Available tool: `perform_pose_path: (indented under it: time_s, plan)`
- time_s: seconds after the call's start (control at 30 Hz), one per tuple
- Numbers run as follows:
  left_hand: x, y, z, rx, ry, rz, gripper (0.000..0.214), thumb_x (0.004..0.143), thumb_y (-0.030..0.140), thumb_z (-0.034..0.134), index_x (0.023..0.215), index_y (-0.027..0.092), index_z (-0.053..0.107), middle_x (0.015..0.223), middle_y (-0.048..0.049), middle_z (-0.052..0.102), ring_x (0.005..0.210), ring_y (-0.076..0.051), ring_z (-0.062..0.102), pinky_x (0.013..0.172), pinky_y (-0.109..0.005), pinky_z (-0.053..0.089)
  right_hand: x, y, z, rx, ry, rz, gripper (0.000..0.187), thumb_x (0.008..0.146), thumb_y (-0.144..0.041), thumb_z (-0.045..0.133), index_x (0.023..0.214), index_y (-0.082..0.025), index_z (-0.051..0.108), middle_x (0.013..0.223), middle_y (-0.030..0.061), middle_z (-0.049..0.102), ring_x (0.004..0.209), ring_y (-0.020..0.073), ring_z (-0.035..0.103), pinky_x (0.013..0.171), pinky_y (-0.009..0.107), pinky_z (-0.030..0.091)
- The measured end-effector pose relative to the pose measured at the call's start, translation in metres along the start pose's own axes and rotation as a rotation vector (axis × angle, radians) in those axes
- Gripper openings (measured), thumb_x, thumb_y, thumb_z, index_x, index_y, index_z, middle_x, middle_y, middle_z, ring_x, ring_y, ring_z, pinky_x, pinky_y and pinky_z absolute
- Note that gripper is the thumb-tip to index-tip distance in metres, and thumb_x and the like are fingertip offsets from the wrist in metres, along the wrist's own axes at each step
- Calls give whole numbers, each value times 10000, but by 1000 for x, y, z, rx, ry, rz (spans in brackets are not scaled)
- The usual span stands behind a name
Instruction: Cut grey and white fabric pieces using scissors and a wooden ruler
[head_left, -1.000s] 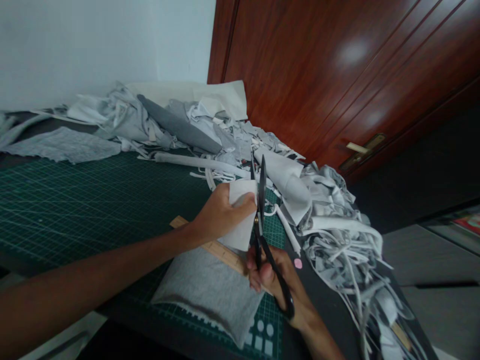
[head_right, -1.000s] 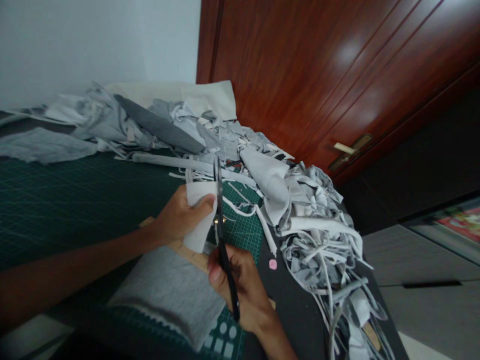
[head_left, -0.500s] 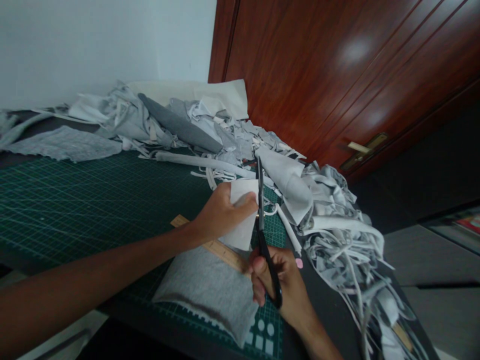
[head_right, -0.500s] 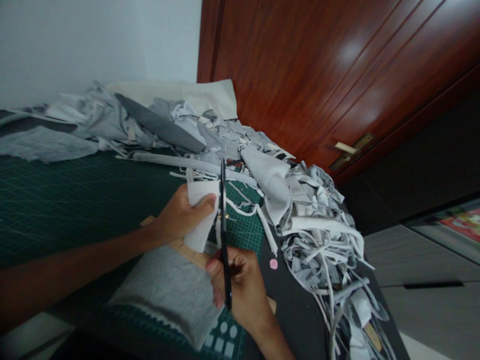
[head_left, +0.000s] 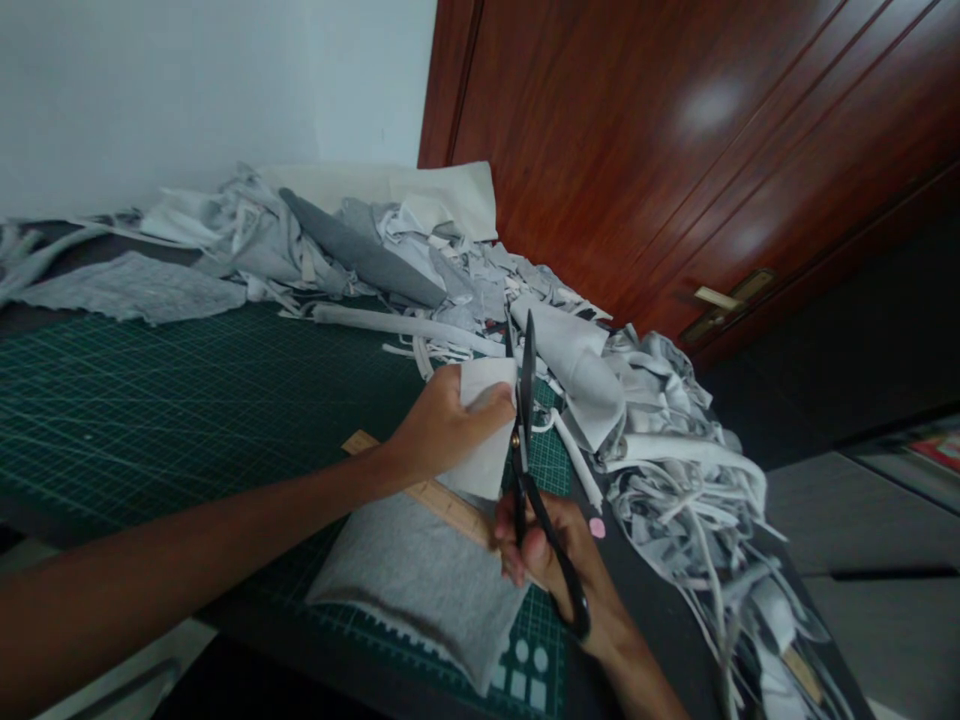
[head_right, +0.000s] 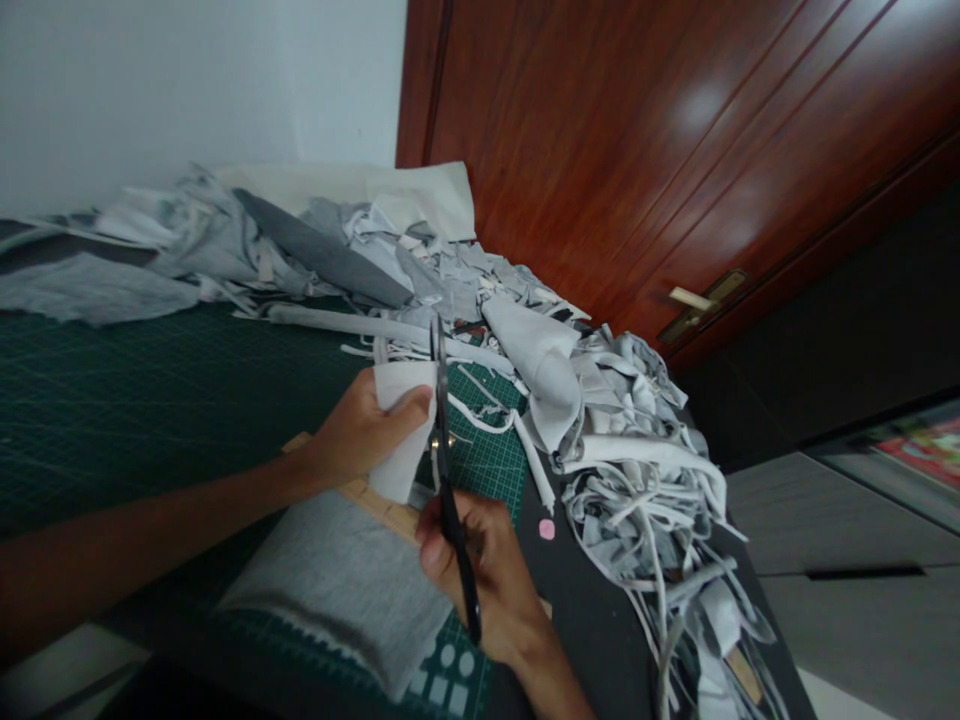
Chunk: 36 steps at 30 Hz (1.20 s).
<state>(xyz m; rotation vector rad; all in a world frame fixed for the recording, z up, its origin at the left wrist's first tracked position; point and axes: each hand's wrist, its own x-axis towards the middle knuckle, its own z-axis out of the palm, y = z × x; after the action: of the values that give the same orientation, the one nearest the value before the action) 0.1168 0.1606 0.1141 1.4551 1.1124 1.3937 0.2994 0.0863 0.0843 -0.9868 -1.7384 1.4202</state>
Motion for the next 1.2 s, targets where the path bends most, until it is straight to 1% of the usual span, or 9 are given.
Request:
perform_pose_path:
  time_s: [0.1,0.2,0.3,0.43,0.53,0.7,0.87,0.97,1.2]
  plan:
    - [0,0,0,3,9,-1,264,749,426,634,764,169,691,695,-15,722,628,-161,661,527,-213,504,0,1,0,-5,-1,9,689,853,-873,542,829,-186,593,645,-29,485,576,118,434,570,264,372]
    - [-1,1,-1,-1,14,-18,273,741,435,641,782,169,693,693,-16,720,617,-164,660,512,-215,500,0,2,2,-14,19,14,701,837,-884,549,780,-186,588,611,-33,474,547,111,440,547,257,386]
    - [-1,2,0,-8,10,-37,275,735,430,645,806,170,700,702,-18,727,622,-170,671,521,-222,512,0,5,6,29,46,56,650,871,-822,586,706,-194,553,515,-44,469,442,92,423,474,240,382]
    - [-2,2,0,-8,19,11,264,746,415,637,820,173,712,750,-26,748,682,-173,691,590,-227,543,2,9,6,93,92,66,588,910,-740,619,681,-208,516,454,-55,466,378,85,417,440,231,407]
    - [-2,2,-1,19,13,19,273,754,433,634,790,172,705,719,-24,731,652,-168,668,556,-224,523,2,9,1,81,48,38,622,891,-783,604,705,-192,553,492,-50,464,414,85,427,443,223,368]
    - [-1,0,-1,8,7,-1,287,758,447,637,783,167,698,701,-23,724,622,-167,659,526,-224,508,0,3,-2,65,-15,0,658,875,-817,590,829,-163,635,637,-24,480,551,96,418,485,229,298]
    - [0,0,0,23,45,-1,287,745,448,651,799,169,689,721,-22,729,644,-173,674,541,-230,518,-1,5,0,65,-30,-4,642,895,-802,577,822,-165,618,633,-28,468,555,96,394,490,233,289]
    - [0,-1,0,25,41,13,275,753,439,645,794,170,680,714,-18,722,639,-172,669,533,-230,513,-1,6,-1,44,-24,-7,658,891,-821,556,816,-169,612,626,-31,461,550,98,391,488,239,273]
    - [1,-3,0,0,16,47,242,767,413,646,755,172,663,671,-4,690,578,-146,630,492,-210,485,-1,3,-1,3,-3,-1,650,895,-818,555,788,-178,600,620,-33,470,556,101,397,541,252,325]
